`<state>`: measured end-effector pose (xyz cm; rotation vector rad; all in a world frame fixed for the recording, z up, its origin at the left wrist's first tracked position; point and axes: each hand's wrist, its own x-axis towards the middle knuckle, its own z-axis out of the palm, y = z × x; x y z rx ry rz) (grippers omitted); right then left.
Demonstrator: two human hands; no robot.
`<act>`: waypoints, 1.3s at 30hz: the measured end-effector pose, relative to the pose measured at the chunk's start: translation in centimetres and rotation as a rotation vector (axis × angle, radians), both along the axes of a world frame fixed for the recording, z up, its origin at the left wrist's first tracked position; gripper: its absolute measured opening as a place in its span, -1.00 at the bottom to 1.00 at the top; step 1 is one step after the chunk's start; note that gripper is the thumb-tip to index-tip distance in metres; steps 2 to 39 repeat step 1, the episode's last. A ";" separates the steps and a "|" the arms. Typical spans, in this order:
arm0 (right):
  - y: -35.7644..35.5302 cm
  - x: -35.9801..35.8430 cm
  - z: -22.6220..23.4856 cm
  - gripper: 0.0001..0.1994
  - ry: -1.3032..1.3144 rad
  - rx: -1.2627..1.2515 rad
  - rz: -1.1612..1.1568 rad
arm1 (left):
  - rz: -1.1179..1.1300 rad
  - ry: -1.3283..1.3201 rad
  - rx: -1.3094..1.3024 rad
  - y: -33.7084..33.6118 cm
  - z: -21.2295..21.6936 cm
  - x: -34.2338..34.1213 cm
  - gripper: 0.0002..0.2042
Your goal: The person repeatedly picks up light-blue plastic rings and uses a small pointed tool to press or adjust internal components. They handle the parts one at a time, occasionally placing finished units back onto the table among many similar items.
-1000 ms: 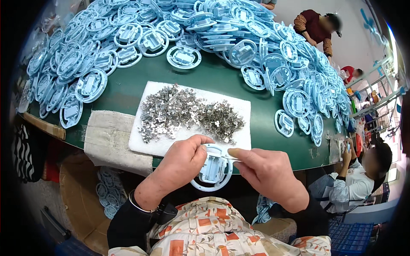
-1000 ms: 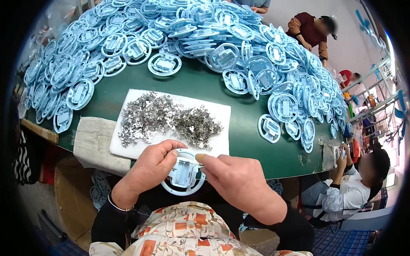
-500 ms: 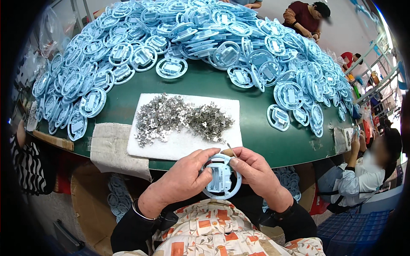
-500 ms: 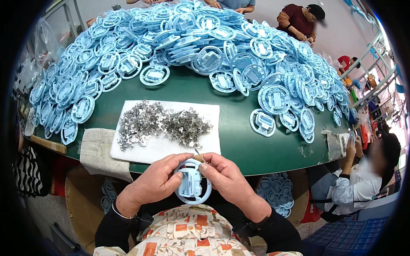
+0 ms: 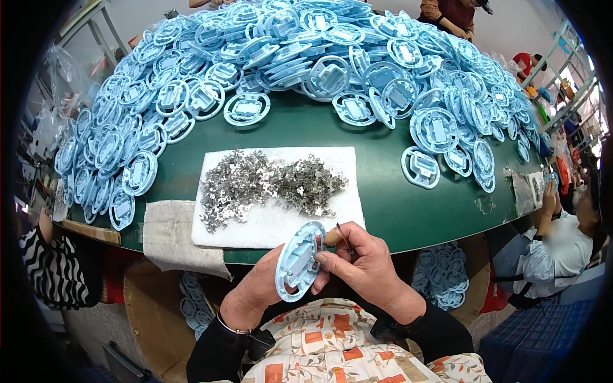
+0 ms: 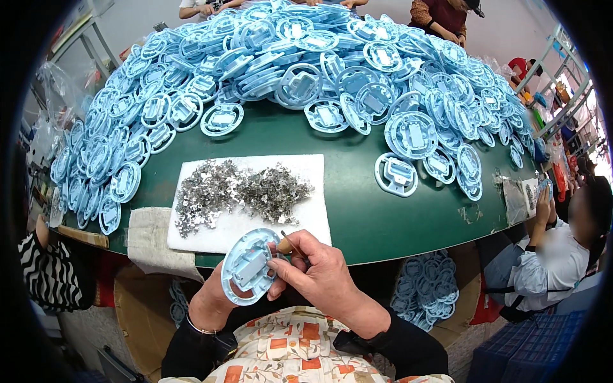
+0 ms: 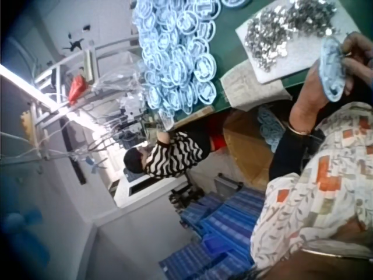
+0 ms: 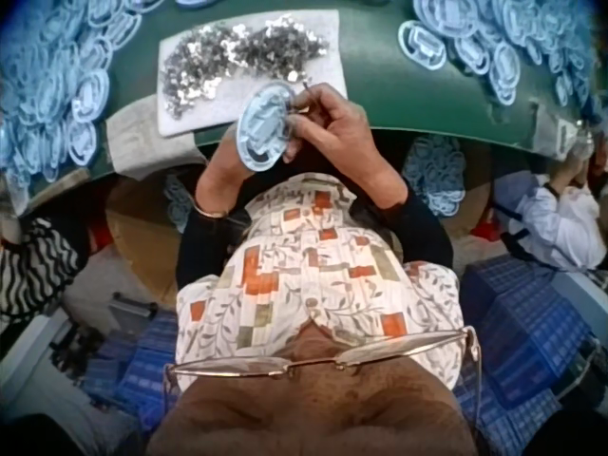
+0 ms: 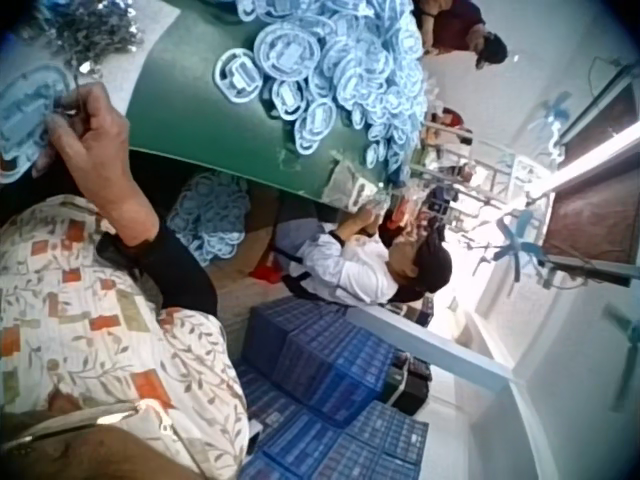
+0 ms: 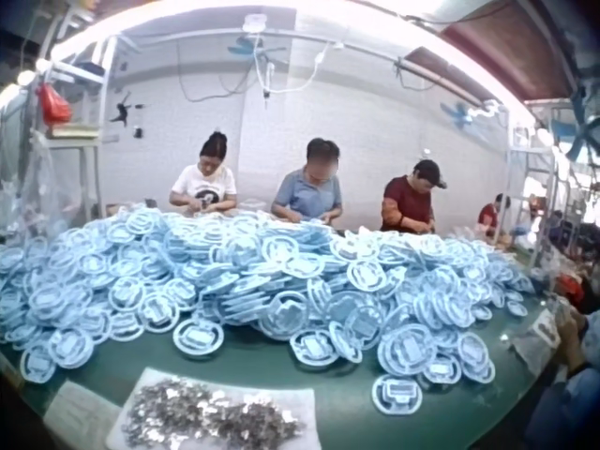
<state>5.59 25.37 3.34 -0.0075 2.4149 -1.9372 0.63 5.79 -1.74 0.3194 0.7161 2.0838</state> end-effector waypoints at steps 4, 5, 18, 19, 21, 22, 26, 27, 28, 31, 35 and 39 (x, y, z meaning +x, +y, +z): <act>0.5 -0.2 -0.5 -0.76 0.013 0.115 0.019 | -0.016 0.001 -0.002 0.1 -0.3 -0.1 -0.51; 0.5 -0.2 -0.5 -0.76 0.013 0.115 0.019 | -0.016 0.001 -0.002 0.1 -0.3 -0.1 -0.51; 0.5 -0.2 -0.5 -0.76 0.013 0.115 0.019 | -0.016 0.001 -0.002 0.1 -0.3 -0.1 -0.51; 0.5 -0.2 -0.5 -0.76 0.013 0.115 0.019 | -0.016 0.001 -0.002 0.1 -0.3 -0.1 -0.51; 0.5 -0.2 -0.5 -0.76 0.013 0.115 0.019 | -0.016 0.001 -0.002 0.1 -0.3 -0.1 -0.51; 0.5 -0.2 -0.5 -0.76 0.013 0.115 0.019 | -0.016 0.001 -0.002 0.1 -0.3 -0.1 -0.51; 0.5 -0.2 -0.5 -0.76 0.013 0.115 0.019 | -0.016 0.001 -0.002 0.1 -0.3 -0.1 -0.51; 0.5 -0.2 -0.5 -0.76 0.013 0.115 0.019 | -0.016 0.001 -0.002 0.1 -0.3 -0.1 -0.51; 0.5 -0.2 -0.5 -0.76 0.013 0.115 0.019 | -0.016 0.001 -0.002 0.1 -0.3 -0.1 -0.51; 0.5 -0.2 -0.5 -0.76 0.013 0.115 0.019 | -0.016 0.001 -0.002 0.1 -0.3 -0.1 -0.51; 0.5 -0.2 -0.5 -0.76 0.013 0.115 0.019 | -0.016 0.001 -0.002 0.1 -0.3 -0.1 -0.51; 0.5 -0.2 -0.5 -0.76 0.013 0.115 0.019 | -0.016 0.001 -0.002 0.1 -0.3 -0.1 -0.51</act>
